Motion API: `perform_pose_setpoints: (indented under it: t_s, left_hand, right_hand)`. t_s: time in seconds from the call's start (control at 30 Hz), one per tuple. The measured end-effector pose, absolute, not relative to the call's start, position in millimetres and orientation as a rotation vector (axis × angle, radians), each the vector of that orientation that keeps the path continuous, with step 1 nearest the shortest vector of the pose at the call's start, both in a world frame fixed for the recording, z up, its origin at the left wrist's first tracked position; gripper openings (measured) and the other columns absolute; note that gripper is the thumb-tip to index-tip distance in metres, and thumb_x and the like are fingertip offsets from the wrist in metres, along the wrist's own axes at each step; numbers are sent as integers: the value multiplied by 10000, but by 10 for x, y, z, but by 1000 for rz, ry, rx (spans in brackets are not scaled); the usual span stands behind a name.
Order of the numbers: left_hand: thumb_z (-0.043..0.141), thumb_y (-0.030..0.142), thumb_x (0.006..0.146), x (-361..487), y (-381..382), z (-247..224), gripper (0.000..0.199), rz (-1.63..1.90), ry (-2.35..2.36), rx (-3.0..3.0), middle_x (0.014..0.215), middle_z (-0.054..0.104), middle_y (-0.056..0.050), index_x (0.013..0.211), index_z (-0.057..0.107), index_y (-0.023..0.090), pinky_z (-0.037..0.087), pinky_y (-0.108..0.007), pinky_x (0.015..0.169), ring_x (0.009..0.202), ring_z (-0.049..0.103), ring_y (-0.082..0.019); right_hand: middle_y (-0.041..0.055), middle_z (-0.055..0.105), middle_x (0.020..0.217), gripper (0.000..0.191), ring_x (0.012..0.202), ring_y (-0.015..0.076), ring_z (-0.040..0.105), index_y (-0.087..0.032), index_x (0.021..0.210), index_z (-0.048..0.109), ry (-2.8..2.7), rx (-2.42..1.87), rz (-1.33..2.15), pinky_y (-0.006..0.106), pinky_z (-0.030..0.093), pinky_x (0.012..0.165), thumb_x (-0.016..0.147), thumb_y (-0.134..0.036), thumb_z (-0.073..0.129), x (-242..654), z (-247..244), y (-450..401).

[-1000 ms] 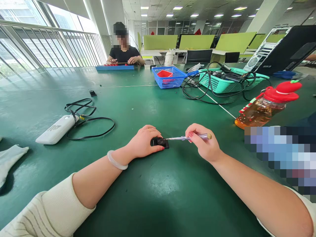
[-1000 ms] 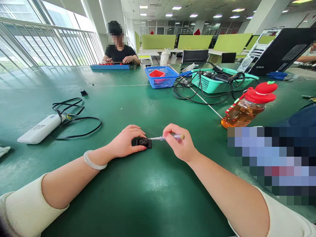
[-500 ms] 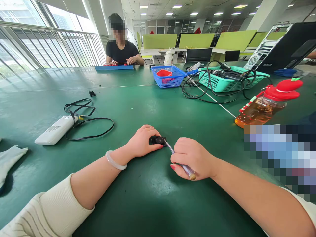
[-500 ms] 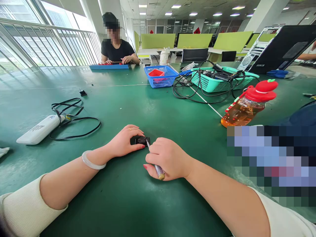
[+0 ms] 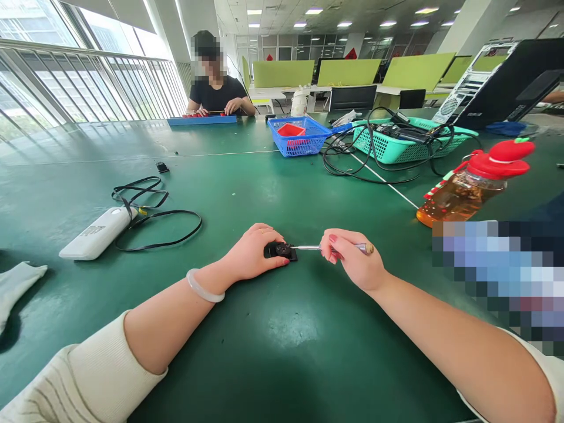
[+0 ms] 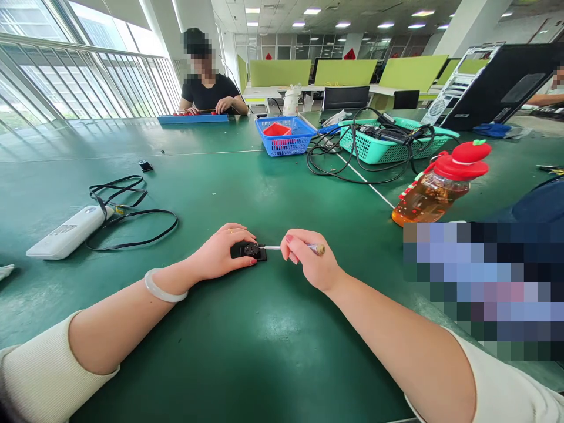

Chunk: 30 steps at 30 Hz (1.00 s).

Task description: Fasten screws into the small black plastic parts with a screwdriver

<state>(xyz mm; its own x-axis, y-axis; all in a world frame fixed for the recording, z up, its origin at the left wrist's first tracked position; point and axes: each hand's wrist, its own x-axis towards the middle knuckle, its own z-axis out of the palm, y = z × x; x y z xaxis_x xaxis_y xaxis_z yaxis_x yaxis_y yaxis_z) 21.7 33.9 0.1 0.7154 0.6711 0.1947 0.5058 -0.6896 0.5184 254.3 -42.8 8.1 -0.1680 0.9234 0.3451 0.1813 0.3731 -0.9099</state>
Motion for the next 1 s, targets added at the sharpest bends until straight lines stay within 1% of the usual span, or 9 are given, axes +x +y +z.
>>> perform_pose_setpoints:
  t_s: [0.13,0.33,0.4,0.5,0.57,0.63,0.77,0.9,1.0]
  left_hand:
    - [721,426,765,216,341,2,298,509,914,2479,1118,698,-53,993,671,241,412,-477,1063,1217,506,-299]
    - [717,423,768,224,346,2,298,497,921,2479,1110,698,-54,998,673,239,426,-465,1042,1204,517,-299]
    - [719,434,769,224,345,5,313,498,916,2481,1108,699,-56,1006,672,236,423,-468,1046,1202,515,-299]
    - [720,429,771,224,340,15,299,503,899,2483,1107,700,-56,999,677,240,418,-476,1054,1201,519,-297]
    - [718,419,772,225,337,19,280,506,896,2485,1113,698,-56,987,681,244,418,-478,1057,1207,520,-298]
    - [716,422,772,224,336,17,283,508,898,2485,1119,696,-55,990,680,246,418,-481,1060,1217,515,-302]
    - [725,424,765,222,337,9,296,524,897,2480,1112,698,-59,996,681,245,425,-486,1055,1212,514,-305]
    - [722,416,769,221,335,13,296,514,901,2483,1129,692,-61,1004,680,241,425,-479,1053,1215,509,-305]
    - [716,417,776,220,337,14,297,504,902,2487,1139,687,-63,1012,674,241,421,-478,1053,1213,507,-303]
  right_hand:
    - [-2,456,519,394,572,154,421,-201,556,555,-1400,-968,1066,320,340,607,912,-337,452,2530,2,-367]
    - [-2,452,467,400,505,139,415,-190,511,588,-1234,-866,1353,322,365,577,846,-404,545,2370,59,-382]
    - [-12,411,447,452,505,139,415,-196,503,579,-1191,-821,1322,316,366,570,858,-474,562,2372,83,-381]
    - [-16,387,457,565,504,125,400,-195,464,540,-1197,-856,1098,298,324,531,833,-617,607,2454,84,-352]
    - [-25,355,465,590,498,117,381,-195,449,492,-1195,-929,991,292,305,514,822,-632,628,2513,64,-330]
    - [-34,361,479,535,487,109,367,-199,517,523,-1220,-1001,946,283,292,497,839,-614,624,2539,45,-322]
    - [-58,437,489,377,458,105,402,-220,754,587,-1288,-1142,939,263,313,473,829,-583,657,2492,52,-353]
    - [-38,528,569,385,498,109,456,-213,788,602,-1312,-1190,898,251,362,469,722,-555,767,2442,96,-387]
    - [-33,531,582,402,506,112,456,-210,798,615,-1327,-1190,912,250,365,462,702,-567,773,2449,101,-387]
